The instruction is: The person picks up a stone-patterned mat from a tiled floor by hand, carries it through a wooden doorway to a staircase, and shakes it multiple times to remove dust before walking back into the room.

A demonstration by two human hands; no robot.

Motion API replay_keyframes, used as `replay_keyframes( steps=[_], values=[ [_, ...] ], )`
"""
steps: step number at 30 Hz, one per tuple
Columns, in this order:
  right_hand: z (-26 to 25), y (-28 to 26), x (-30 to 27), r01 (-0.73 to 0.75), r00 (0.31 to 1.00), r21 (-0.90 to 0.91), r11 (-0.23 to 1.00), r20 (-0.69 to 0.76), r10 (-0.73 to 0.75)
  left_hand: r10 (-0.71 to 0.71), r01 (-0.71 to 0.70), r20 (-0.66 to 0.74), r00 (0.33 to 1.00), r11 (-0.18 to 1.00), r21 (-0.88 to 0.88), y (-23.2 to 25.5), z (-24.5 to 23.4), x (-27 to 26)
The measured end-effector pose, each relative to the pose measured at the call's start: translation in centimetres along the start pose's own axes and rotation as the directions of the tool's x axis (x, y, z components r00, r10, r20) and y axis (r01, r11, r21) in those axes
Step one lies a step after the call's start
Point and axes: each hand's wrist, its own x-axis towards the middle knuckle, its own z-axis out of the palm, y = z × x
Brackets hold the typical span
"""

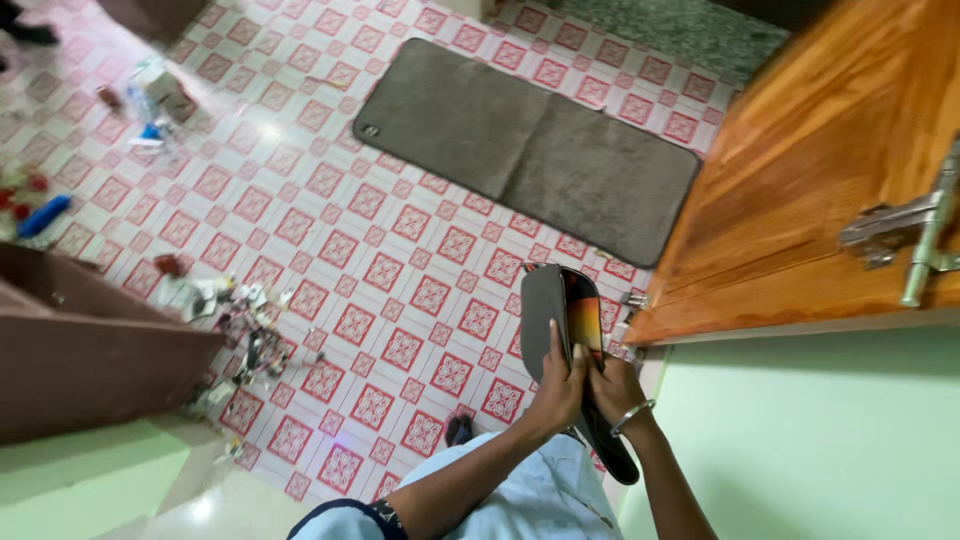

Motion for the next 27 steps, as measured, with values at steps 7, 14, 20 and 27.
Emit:
replay_keyframes(
  steps=[7,14,20,27],
  values=[
    [-9.6,4.3,17.7,-0.148,0.986,-0.007,0.989,-0.084,0.147,0.116,-0.114,0.066,0.991,0.993,-0.038,8.1,3.9,19.3],
    [-20.5,1.8,36.5,-0.031,0.993,0.079,0.996,-0.115,0.040,0.168,-0.172,-0.037,0.985,0.961,-0.219,17.9,5.4,37.8],
    [-27.9,3.7,54.6,0.019,0.976,0.020,1.000,-0.216,-0.014,0.048,-0.039,0.026,0.999,0.959,-0.280,26.1,6.8,56.9],
    [-38.3,4.0,75.8,0.032,0.931,-0.038,0.999,-0.363,-0.043,0.115,-0.082,0.174,0.978,0.979,-0.186,37.0,9.3,79.2]
  ],
)
